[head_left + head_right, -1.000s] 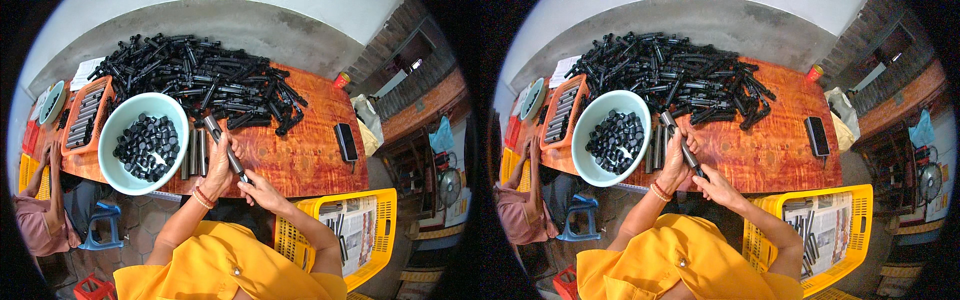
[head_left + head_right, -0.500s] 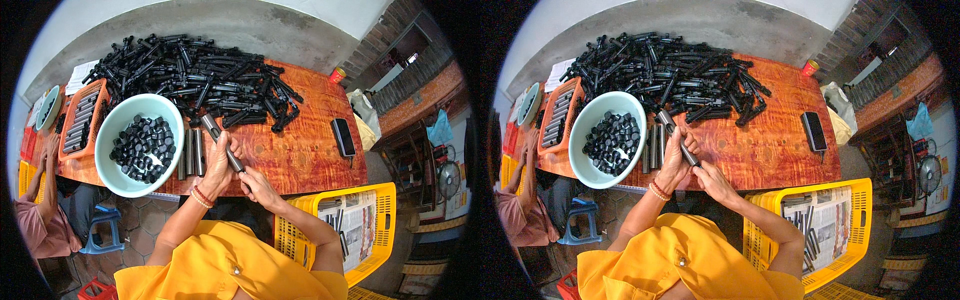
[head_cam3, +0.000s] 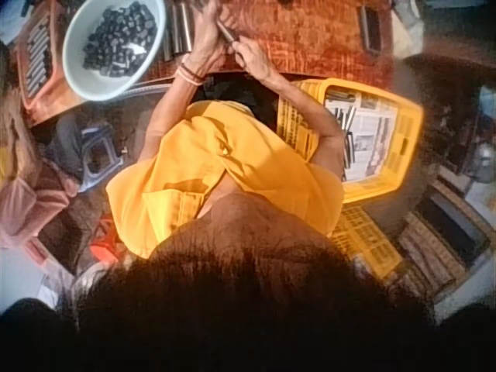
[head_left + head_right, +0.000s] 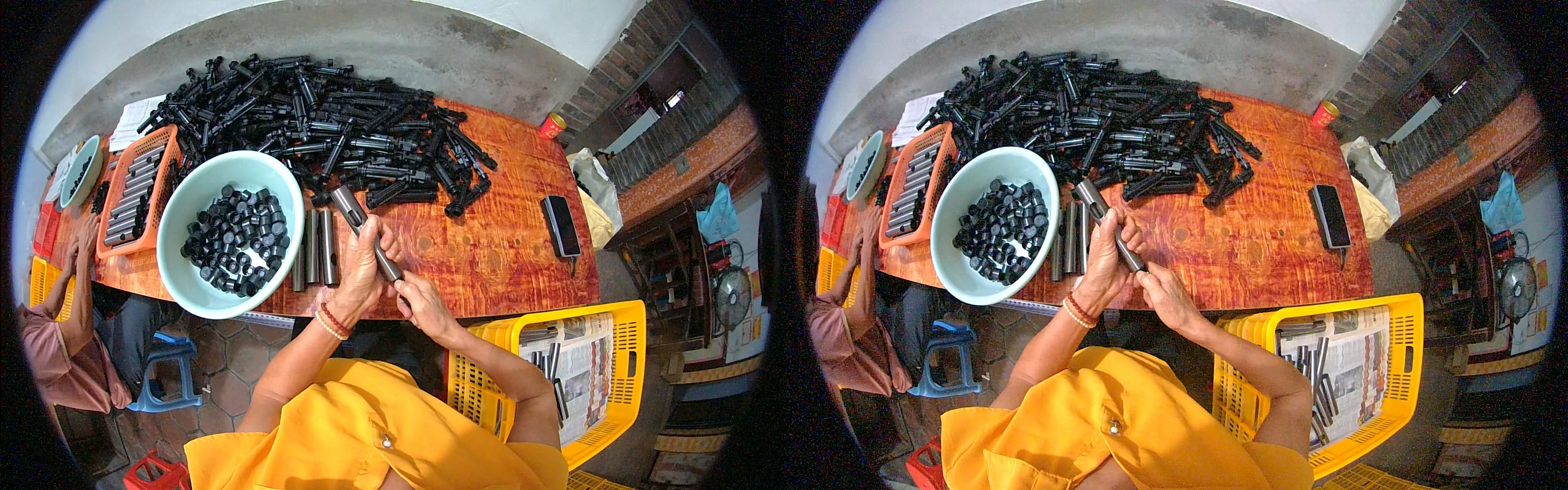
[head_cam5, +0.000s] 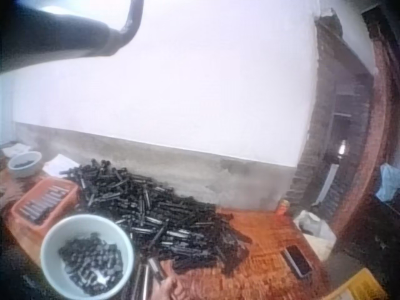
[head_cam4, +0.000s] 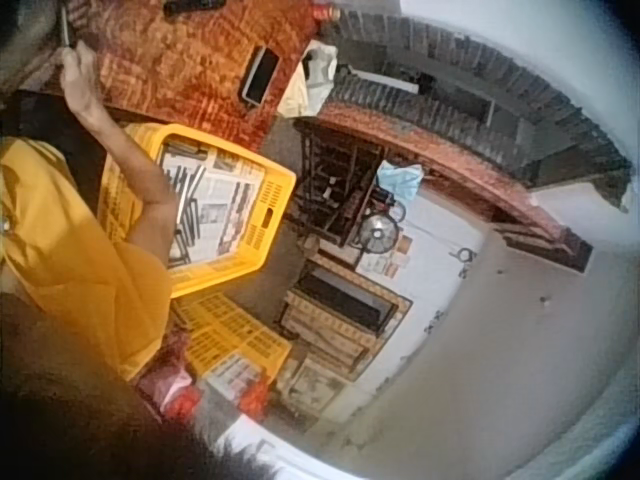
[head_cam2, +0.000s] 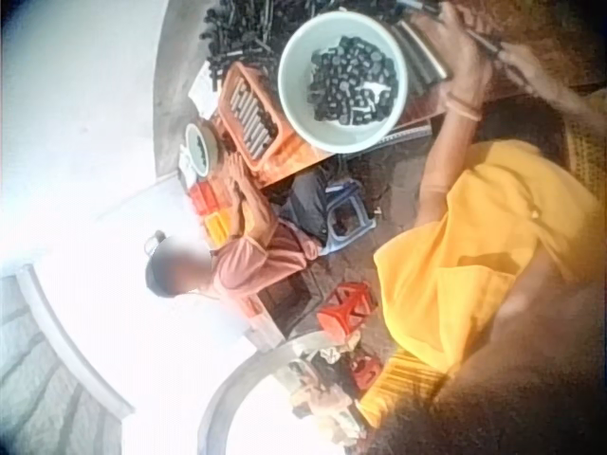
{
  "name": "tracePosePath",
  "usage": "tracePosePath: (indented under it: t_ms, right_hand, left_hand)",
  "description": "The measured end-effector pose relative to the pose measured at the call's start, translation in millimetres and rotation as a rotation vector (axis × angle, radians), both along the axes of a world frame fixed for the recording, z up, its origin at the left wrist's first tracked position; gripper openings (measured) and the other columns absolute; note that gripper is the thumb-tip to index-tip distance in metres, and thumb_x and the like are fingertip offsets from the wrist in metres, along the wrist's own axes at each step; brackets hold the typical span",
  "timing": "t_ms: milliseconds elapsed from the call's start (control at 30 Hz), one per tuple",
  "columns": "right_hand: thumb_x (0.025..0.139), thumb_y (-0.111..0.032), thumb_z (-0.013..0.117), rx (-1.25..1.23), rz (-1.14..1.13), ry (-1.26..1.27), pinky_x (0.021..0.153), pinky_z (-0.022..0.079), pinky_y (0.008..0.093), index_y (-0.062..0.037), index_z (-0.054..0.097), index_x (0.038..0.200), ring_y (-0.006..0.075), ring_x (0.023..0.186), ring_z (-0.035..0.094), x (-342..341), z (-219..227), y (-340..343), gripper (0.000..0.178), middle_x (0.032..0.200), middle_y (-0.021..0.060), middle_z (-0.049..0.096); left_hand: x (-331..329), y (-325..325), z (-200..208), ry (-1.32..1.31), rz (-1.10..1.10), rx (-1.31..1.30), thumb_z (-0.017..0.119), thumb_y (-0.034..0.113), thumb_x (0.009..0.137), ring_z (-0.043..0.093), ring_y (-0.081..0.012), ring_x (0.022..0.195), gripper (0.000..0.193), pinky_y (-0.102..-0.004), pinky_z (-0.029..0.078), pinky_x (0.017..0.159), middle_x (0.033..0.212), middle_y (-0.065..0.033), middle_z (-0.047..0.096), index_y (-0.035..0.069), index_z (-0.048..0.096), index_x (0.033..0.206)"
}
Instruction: The person sits at a wooden table and assembles small black cylindrical parts. They pick up a metal rod and a black plastic cap, fit the cap onto the rod, and place the assembled unit on the table. The person repeats this process with multiple parts from a large pile on the table.
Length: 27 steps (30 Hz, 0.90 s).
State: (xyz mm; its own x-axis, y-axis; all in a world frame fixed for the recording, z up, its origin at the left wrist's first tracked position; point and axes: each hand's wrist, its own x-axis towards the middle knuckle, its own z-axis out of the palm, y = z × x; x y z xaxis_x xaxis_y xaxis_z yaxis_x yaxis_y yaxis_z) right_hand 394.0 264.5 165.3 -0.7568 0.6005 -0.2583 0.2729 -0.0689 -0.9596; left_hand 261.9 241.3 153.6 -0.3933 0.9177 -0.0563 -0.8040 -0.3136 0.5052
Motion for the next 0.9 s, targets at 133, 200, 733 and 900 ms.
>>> tracePosePath:
  t_ms: [133,200,733,900]
  right_hand:
    - [0.091,-0.027,0.037,0.072,-0.019,-0.042,0.040,0.031,0.0229,-0.0028,0.053,0.079,0.0088,0.042,0.039,0.3,-7.0,3.4,0.031,0.052,0.0001,0.044]
    - [0.090,-0.026,0.037,0.101,-0.032,-0.065,0.041,0.032,0.0242,-0.0023,0.053,0.076,0.0095,0.042,0.040,0.7,-8.9,4.7,0.032,0.051,0.0009,0.044]
    - [0.084,-0.028,0.044,0.258,-0.067,-0.120,0.054,0.038,0.0406,0.0010,0.051,0.068,0.0275,0.055,0.050,-0.3,-16.3,11.7,0.034,0.056,0.0161,0.047]
    - [0.085,-0.027,0.046,0.453,0.019,-0.128,0.058,0.040,0.0465,0.0013,0.048,0.076,0.0385,0.061,0.053,-0.1,-7.5,10.3,0.030,0.063,0.0239,0.051]
  left_hand:
    - [2.4,0.7,0.2,0.010,0.016,0.006,0.057,0.036,0.091,0.039,-0.0095,0.060,0.031,-0.0232,0.038,0.054,0.066,0.0013,0.038,0.012,0.041,0.080]
    - [3.1,1.9,-1.0,0.025,0.024,-0.001,0.057,0.036,0.091,0.038,-0.0093,0.059,0.032,-0.0231,0.037,0.053,0.066,0.0014,0.038,0.012,0.040,0.078]
    - [5.3,4.8,-4.6,0.070,0.053,-0.015,0.055,0.035,0.092,0.039,-0.0100,0.059,0.031,-0.0236,0.037,0.053,0.066,0.0016,0.038,0.012,0.040,0.078]
    - [2.8,-3.4,-4.4,-0.027,-0.013,0.021,0.057,0.023,0.091,0.038,-0.0101,0.058,0.023,-0.0240,0.037,0.055,0.065,0.0016,0.037,0.012,0.040,0.078]
